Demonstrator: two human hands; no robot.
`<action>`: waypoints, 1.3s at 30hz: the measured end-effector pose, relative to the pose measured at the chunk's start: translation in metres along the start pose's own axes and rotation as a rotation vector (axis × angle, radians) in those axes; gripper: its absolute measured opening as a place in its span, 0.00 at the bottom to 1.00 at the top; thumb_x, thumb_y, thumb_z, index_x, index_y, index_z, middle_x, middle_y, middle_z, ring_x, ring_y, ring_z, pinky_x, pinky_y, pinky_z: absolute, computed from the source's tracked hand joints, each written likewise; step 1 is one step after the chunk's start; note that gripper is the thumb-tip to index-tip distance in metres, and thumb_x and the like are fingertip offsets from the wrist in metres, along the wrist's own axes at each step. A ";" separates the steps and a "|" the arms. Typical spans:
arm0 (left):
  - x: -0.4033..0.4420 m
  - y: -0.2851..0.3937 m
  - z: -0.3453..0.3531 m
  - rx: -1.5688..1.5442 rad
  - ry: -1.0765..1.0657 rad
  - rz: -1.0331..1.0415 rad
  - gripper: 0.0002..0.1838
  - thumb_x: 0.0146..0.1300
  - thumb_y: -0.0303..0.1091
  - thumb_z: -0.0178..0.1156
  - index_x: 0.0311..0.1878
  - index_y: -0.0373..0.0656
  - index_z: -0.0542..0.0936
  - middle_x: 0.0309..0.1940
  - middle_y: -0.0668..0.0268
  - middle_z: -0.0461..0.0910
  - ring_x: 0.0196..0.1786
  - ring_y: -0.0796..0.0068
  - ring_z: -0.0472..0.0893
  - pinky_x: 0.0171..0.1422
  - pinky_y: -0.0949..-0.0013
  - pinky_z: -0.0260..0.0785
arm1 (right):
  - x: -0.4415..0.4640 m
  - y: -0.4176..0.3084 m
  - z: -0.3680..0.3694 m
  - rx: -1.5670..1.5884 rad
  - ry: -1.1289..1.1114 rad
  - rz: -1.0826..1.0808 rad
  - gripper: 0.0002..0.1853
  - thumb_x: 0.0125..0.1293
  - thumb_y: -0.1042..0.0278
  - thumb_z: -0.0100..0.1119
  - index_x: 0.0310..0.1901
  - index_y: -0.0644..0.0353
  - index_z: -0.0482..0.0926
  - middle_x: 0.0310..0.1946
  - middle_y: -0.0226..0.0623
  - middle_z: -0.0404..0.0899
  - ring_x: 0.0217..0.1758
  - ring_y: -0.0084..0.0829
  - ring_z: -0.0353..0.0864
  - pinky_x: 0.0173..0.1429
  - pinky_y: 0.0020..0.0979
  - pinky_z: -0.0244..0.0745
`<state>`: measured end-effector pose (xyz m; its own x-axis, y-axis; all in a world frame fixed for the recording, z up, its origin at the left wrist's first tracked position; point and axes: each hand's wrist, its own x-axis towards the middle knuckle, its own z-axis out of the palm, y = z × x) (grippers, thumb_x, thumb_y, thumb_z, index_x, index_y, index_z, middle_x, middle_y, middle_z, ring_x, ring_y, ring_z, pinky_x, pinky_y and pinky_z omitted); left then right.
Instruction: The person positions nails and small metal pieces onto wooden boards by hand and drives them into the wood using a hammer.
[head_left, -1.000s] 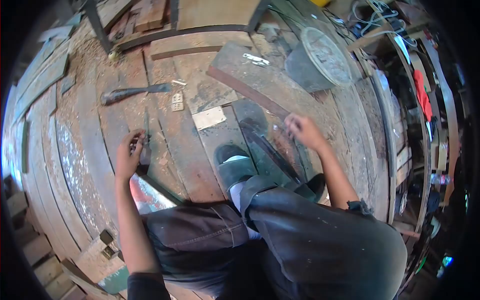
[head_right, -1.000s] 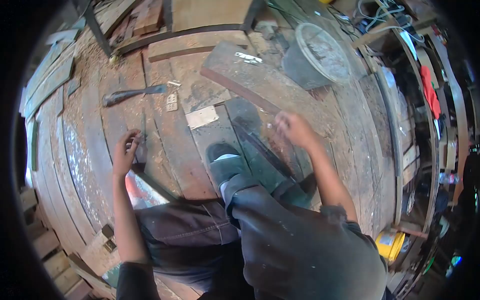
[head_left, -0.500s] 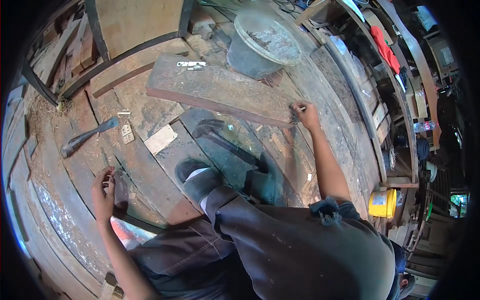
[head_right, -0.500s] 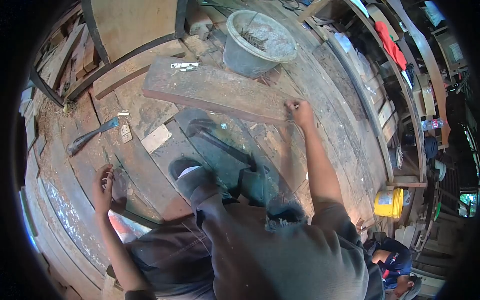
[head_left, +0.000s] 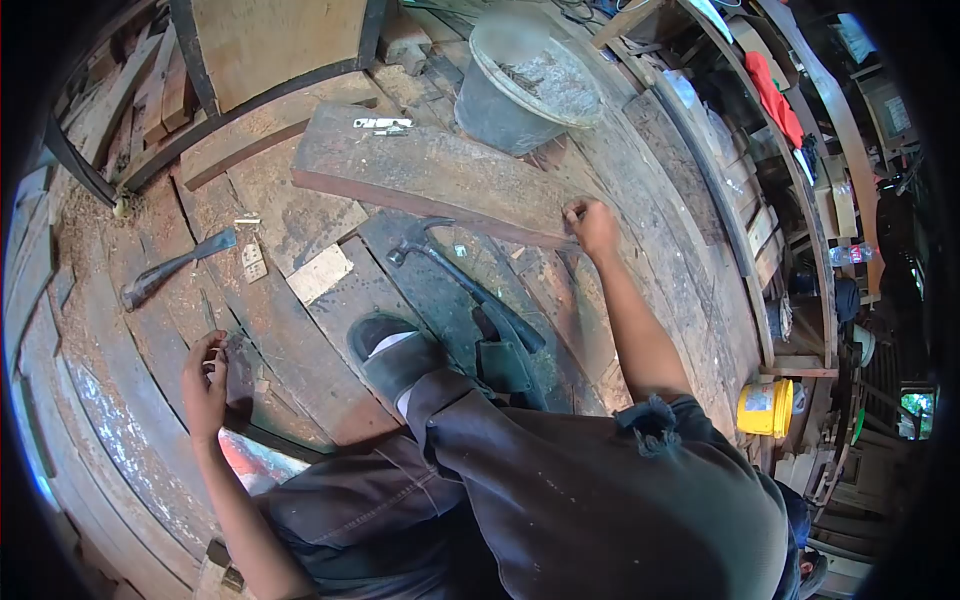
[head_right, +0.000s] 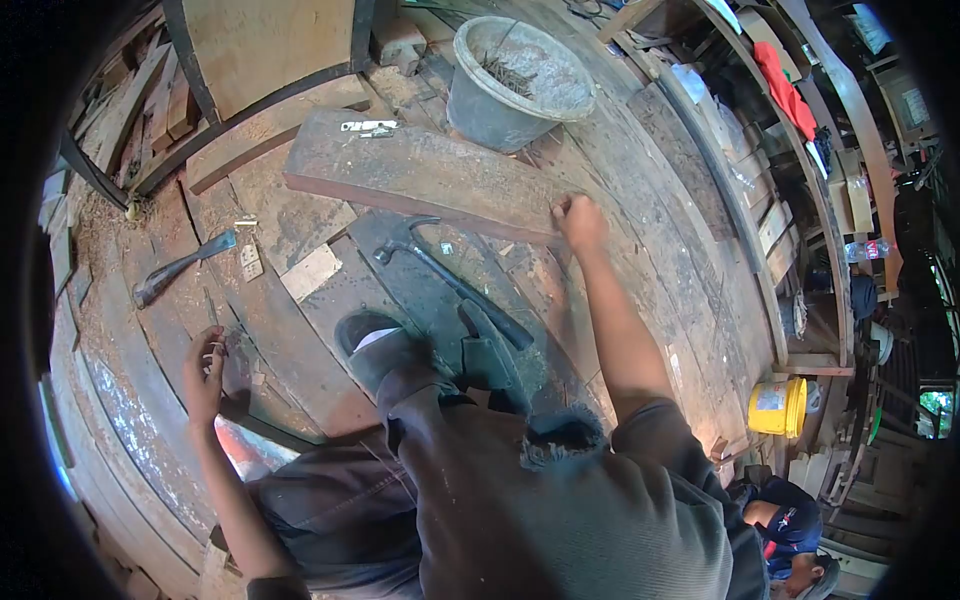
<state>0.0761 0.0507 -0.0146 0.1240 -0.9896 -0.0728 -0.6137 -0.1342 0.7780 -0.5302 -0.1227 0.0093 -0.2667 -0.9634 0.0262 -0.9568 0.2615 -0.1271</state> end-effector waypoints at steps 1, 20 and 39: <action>0.000 0.002 0.001 -0.014 0.001 -0.003 0.14 0.69 0.25 0.55 0.56 0.39 0.80 0.48 0.61 0.82 0.49 0.70 0.81 0.50 0.70 0.72 | -0.002 -0.006 -0.003 0.003 -0.001 -0.003 0.11 0.62 0.58 0.68 0.41 0.54 0.86 0.33 0.38 0.87 0.40 0.38 0.86 0.45 0.40 0.80; -0.031 0.191 0.082 -0.781 -0.024 0.156 0.34 0.52 0.15 0.69 0.65 0.38 0.72 0.49 0.62 0.81 0.51 0.74 0.79 0.52 0.70 0.71 | -0.148 -0.200 -0.089 0.995 -0.415 -0.933 0.13 0.55 0.80 0.73 0.41 0.62 0.80 0.36 0.34 0.83 0.36 0.26 0.86 0.39 0.28 0.81; -0.035 0.196 0.095 -0.607 0.016 0.228 0.32 0.51 0.15 0.71 0.62 0.35 0.74 0.41 0.65 0.84 0.48 0.76 0.82 0.54 0.70 0.70 | -0.155 -0.191 -0.080 1.051 -0.481 -0.858 0.11 0.57 0.83 0.70 0.40 0.64 0.79 0.36 0.36 0.82 0.36 0.25 0.85 0.41 0.27 0.79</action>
<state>-0.1226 0.0537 0.0817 0.0569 -0.9883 0.1414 -0.0761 0.1369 0.9877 -0.3155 -0.0182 0.1085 0.6044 -0.7796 0.1641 -0.2156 -0.3584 -0.9083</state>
